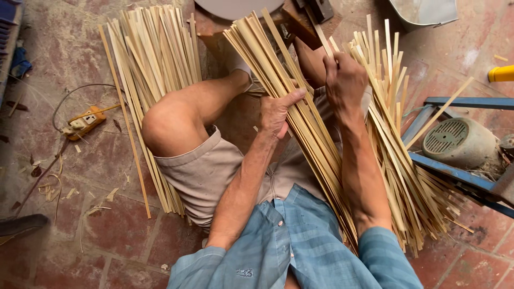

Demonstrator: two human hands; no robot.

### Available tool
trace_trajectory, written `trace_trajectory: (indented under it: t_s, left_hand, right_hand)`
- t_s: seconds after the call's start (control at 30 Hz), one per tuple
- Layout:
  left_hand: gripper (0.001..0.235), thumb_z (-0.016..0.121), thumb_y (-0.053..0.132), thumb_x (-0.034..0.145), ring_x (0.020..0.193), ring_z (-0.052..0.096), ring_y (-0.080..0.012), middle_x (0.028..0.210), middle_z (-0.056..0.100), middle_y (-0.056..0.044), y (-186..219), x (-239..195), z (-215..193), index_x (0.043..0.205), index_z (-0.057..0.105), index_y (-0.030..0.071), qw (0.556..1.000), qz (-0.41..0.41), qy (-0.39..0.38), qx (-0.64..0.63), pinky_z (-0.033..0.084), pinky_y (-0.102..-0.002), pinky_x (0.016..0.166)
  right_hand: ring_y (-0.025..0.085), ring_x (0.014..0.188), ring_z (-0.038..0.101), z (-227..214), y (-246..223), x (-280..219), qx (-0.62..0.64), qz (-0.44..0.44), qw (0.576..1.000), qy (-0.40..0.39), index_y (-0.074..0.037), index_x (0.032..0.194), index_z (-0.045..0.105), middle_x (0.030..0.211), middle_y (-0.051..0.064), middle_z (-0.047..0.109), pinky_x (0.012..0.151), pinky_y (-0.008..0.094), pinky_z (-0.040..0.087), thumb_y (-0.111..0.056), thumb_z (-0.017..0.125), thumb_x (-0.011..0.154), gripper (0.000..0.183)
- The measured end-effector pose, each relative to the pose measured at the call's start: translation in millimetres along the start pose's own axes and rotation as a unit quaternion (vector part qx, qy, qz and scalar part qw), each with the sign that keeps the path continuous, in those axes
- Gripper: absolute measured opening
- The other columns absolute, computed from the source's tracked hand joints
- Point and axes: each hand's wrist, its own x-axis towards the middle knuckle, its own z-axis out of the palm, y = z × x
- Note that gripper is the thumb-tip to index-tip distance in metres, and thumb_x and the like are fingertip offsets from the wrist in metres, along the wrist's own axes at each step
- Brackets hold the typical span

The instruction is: The person sits on the floor and repeatedly picks up individual bamboo strips from a pile, aligns them with a held bundle, and places them into a growing stack. The process continues with consistent hand movements and no visible tool use.

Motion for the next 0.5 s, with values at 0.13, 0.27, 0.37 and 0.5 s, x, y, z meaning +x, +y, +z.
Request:
trace_trajectory:
  t_s: [0.13,0.27,0.37,0.5]
  left_hand:
    - [0.035,0.085,0.002,0.079,0.082,0.075,-0.0224,0.095,0.074,-0.016,6,3,4,0.109,0.067,-0.002,1.000,-0.020,0.014,0.009,0.067,-0.036,0.072]
    - [0.034,0.084,0.002,0.079,0.084,0.076,-0.0224,0.096,0.075,-0.016,6,1,5,0.108,0.068,-0.002,1.000,-0.028,0.011,-0.003,0.067,-0.036,0.074]
    - [0.034,0.084,0.001,0.079,0.084,0.076,-0.0223,0.096,0.075,-0.015,7,1,8,0.107,0.067,-0.002,0.999,-0.025,0.009,-0.022,0.067,-0.036,0.075]
    - [0.032,0.084,0.002,0.080,0.082,0.074,-0.0213,0.094,0.074,-0.013,11,5,10,0.108,0.068,-0.003,1.000,-0.019,0.024,0.001,0.066,-0.034,0.074]
  right_hand:
    - [0.015,0.058,0.056,28,9,24,-0.024,-0.070,0.995,0.060,-0.007,0.091,0.072,0.070,0.007,0.065,0.053,0.034,0.044,-0.021,0.072,0.107,0.021]
    - [0.014,0.052,0.053,42,11,30,-0.016,-0.014,0.999,0.024,-0.009,0.083,0.071,0.063,0.005,0.062,0.046,0.033,0.040,-0.023,0.072,0.108,0.029]
    - [0.017,0.050,0.048,22,8,18,-0.035,-0.056,0.997,0.029,-0.008,0.083,0.069,0.061,0.005,0.058,0.046,0.033,0.037,-0.019,0.070,0.112,0.031]
    - [0.011,0.058,0.054,-55,29,-54,0.099,0.019,0.995,-0.011,-0.004,0.109,0.077,0.071,0.001,0.064,0.050,0.028,0.041,-0.021,0.067,0.112,0.020]
